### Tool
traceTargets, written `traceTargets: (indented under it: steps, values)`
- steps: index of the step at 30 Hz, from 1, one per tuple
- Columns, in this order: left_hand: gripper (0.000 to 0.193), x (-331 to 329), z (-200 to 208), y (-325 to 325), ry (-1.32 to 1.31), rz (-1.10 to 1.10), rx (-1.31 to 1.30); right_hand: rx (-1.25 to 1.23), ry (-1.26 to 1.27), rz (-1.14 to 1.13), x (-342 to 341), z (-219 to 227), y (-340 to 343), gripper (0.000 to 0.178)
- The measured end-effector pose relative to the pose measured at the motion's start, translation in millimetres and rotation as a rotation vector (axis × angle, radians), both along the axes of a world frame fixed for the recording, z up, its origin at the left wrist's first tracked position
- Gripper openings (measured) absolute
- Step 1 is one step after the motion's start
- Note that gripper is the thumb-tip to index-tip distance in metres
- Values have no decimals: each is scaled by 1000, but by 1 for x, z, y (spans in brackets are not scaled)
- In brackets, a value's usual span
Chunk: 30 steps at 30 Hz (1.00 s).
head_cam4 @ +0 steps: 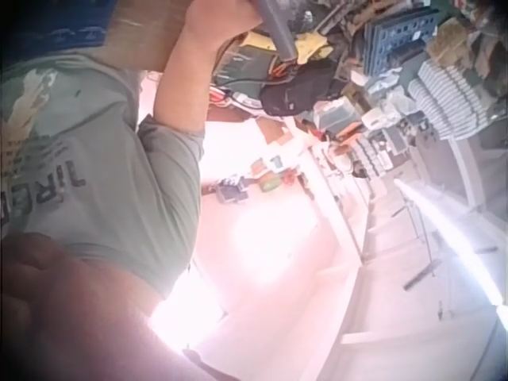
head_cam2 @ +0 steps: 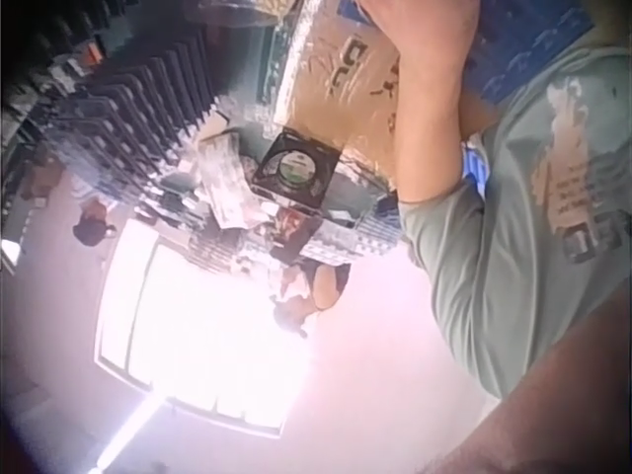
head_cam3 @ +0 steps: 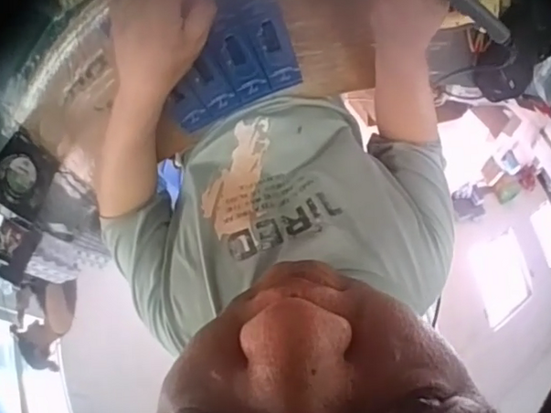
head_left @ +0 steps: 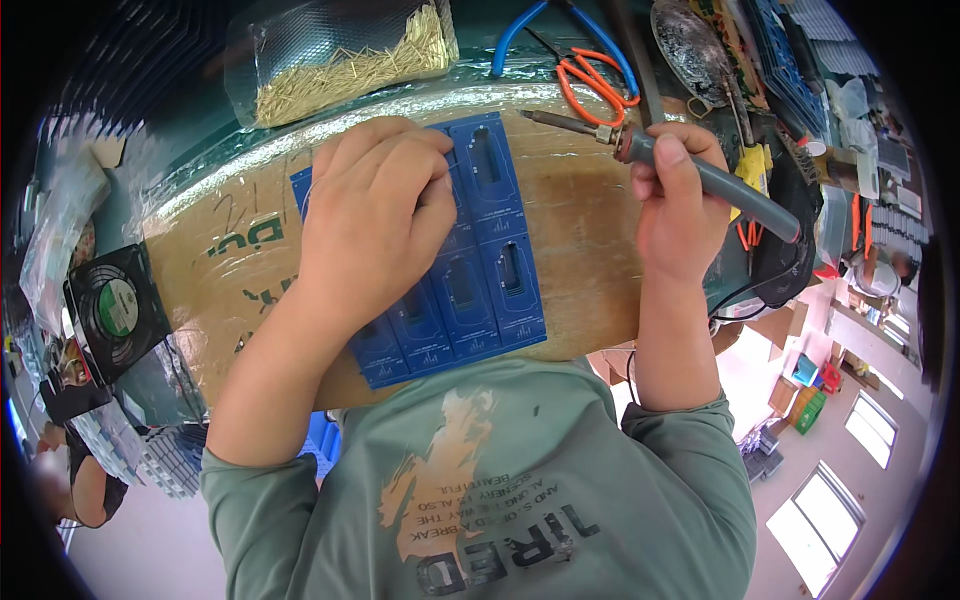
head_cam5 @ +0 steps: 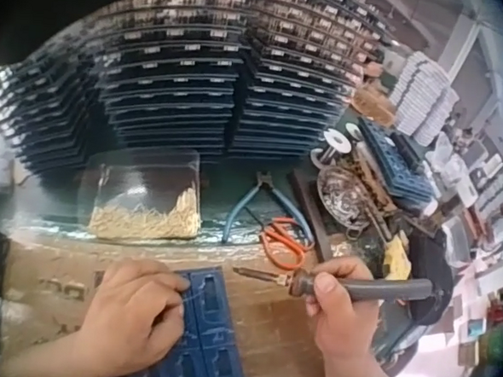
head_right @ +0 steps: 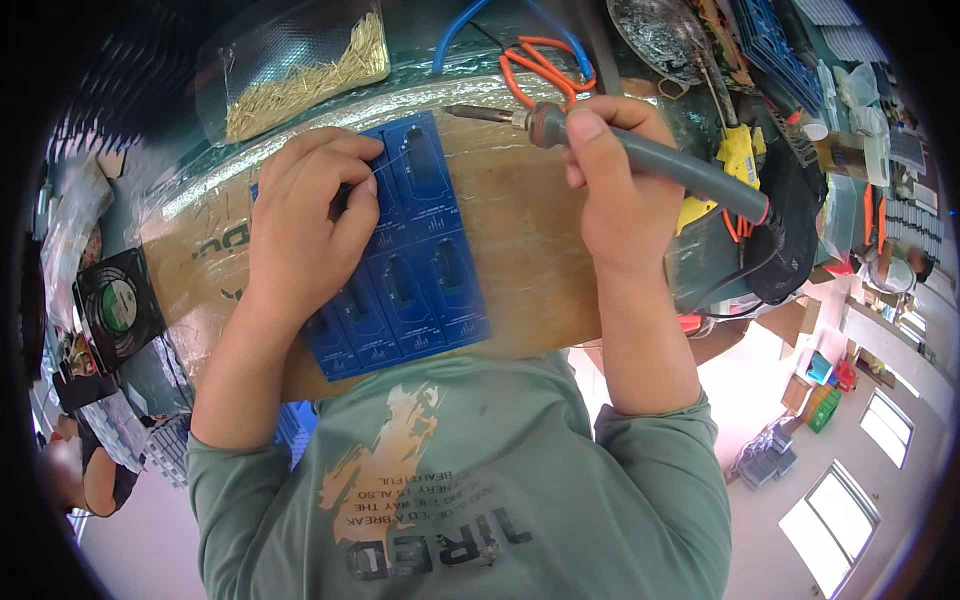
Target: The person assembles components onto blue circuit boards, then solders them in place with a soldering iron and solder wire.
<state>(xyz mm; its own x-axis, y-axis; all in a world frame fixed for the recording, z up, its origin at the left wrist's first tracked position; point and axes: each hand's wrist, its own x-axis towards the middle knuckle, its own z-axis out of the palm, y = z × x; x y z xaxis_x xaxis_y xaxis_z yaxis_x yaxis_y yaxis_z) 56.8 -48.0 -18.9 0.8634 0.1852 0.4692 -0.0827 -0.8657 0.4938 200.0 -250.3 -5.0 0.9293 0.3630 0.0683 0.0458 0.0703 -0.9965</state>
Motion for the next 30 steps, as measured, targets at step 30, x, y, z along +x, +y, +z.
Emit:
traceTargets:
  steps: [30]
  values:
    - [11, 6, -3, -3, -29, 59, -81, -189, -571, 189, -10, -19, 1, 21]
